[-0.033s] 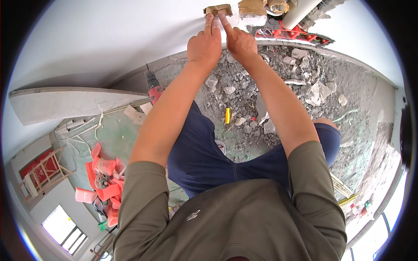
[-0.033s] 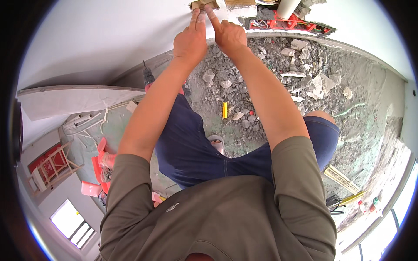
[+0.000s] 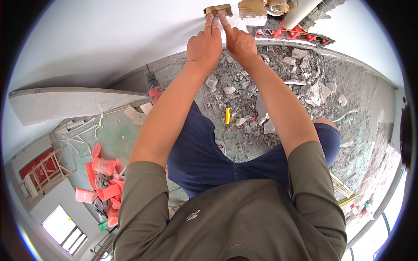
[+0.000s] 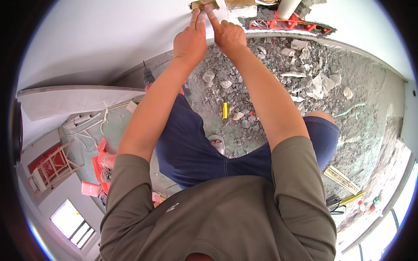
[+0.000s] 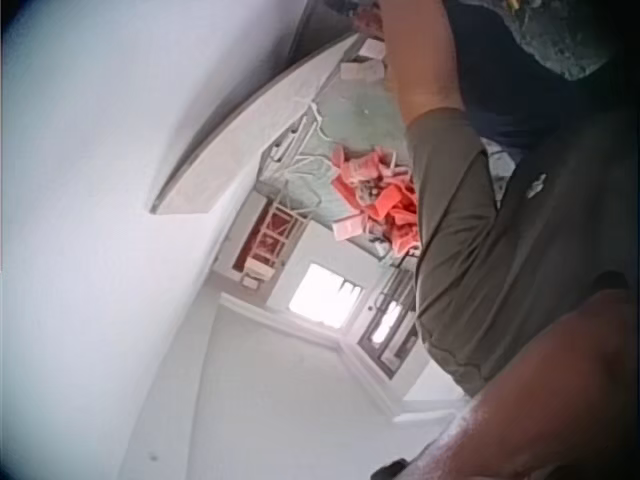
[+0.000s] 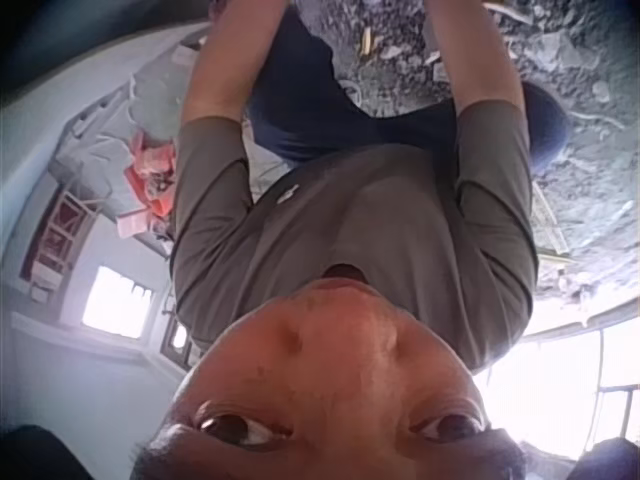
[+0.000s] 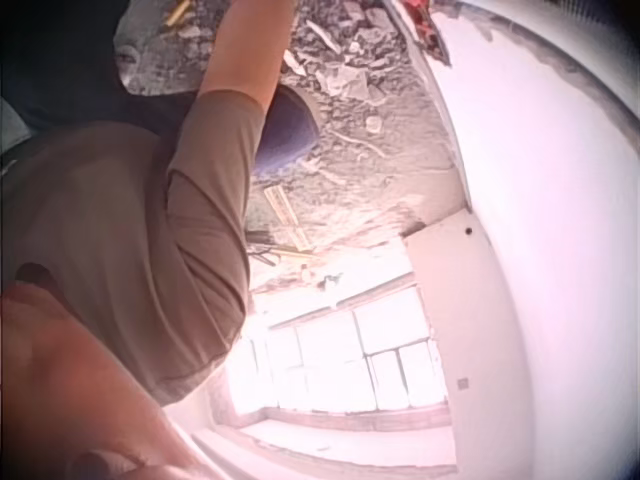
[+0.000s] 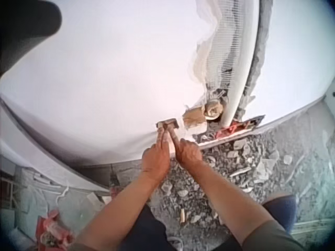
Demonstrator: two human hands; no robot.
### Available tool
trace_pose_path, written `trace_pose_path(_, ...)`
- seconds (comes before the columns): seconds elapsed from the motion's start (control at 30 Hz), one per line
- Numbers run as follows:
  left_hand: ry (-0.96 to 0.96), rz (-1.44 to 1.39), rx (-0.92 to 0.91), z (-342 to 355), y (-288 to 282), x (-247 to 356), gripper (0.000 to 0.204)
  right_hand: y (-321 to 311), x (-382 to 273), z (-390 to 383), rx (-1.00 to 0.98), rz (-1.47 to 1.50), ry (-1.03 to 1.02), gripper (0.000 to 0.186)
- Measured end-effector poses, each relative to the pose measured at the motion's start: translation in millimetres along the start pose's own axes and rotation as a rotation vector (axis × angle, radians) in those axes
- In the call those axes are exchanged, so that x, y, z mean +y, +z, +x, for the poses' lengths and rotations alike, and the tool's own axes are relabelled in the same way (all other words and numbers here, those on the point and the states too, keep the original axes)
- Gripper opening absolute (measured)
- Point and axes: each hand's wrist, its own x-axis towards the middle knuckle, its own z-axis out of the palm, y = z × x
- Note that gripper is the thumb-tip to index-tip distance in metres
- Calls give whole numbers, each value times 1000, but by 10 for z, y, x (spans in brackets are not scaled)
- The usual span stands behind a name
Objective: Measuring and fitting a cardboard piece around a pipe in a wall opening.
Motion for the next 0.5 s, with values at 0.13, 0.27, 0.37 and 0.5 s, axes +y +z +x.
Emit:
trace_pose_path(0.13,-11,4,-49,15,16,-7,55,-37,-41,41,-20,25,1,77)
trace_pose_path(0.27,-26,11,-57,90,51,75,56,-74,-101,158,-159,6,64,75)
trace_pose_path(0.37,-98,81,-127,138,69,145,62,-101,-83,194,-150,3,67,75)
trace_pose_path(0.5,-55,87,-93,135,95,122,64,-73,-25,170,-77,39,53,73)
